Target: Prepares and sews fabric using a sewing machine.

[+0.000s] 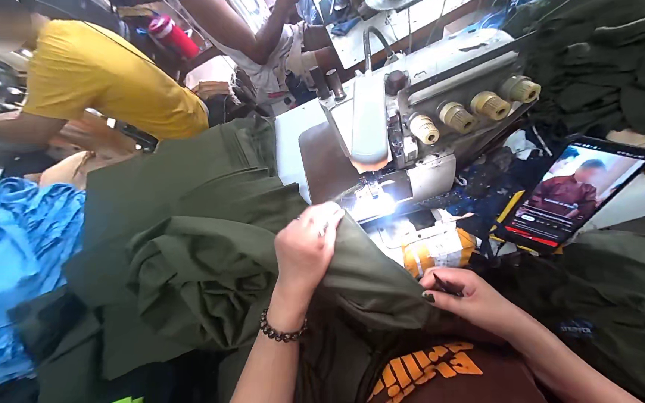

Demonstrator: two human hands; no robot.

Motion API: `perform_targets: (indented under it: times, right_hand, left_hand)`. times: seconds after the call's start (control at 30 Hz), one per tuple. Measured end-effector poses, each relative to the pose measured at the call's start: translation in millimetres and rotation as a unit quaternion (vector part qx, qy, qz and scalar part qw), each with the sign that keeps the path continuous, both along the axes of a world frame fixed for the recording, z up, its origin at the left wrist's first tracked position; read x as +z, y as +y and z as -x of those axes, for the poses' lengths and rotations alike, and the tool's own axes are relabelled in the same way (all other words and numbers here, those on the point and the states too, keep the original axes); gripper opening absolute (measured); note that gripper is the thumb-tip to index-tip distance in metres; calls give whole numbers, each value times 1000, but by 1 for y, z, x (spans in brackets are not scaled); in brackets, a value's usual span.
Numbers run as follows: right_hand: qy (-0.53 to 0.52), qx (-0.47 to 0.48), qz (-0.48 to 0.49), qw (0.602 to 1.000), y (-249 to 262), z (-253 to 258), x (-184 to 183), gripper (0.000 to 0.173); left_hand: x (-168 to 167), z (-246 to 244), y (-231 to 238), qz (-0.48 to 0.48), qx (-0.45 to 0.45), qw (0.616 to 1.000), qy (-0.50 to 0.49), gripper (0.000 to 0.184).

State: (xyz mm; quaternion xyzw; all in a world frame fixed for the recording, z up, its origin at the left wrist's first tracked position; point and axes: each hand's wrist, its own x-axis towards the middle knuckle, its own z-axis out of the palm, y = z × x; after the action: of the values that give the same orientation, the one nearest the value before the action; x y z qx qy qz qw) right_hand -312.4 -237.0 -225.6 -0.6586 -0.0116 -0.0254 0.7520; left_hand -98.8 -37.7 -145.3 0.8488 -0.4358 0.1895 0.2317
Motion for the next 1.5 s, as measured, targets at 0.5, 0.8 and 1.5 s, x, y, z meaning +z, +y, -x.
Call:
perform_targets:
  times: [0.5,0.8,1.5]
  right_hand:
    - [48,-109,-87,989,10,-22,9,9]
    - [57,-118,-33,991,14,-25,10,9]
    - [245,250,483,803,3,61,-7,29]
  left_hand:
    - [16,-85,-89,-60,90,957,270,26]
    - [24,-42,-72,-43,82,977,190,27]
    - [-24,115,-37,-57,-161,985,35,18]
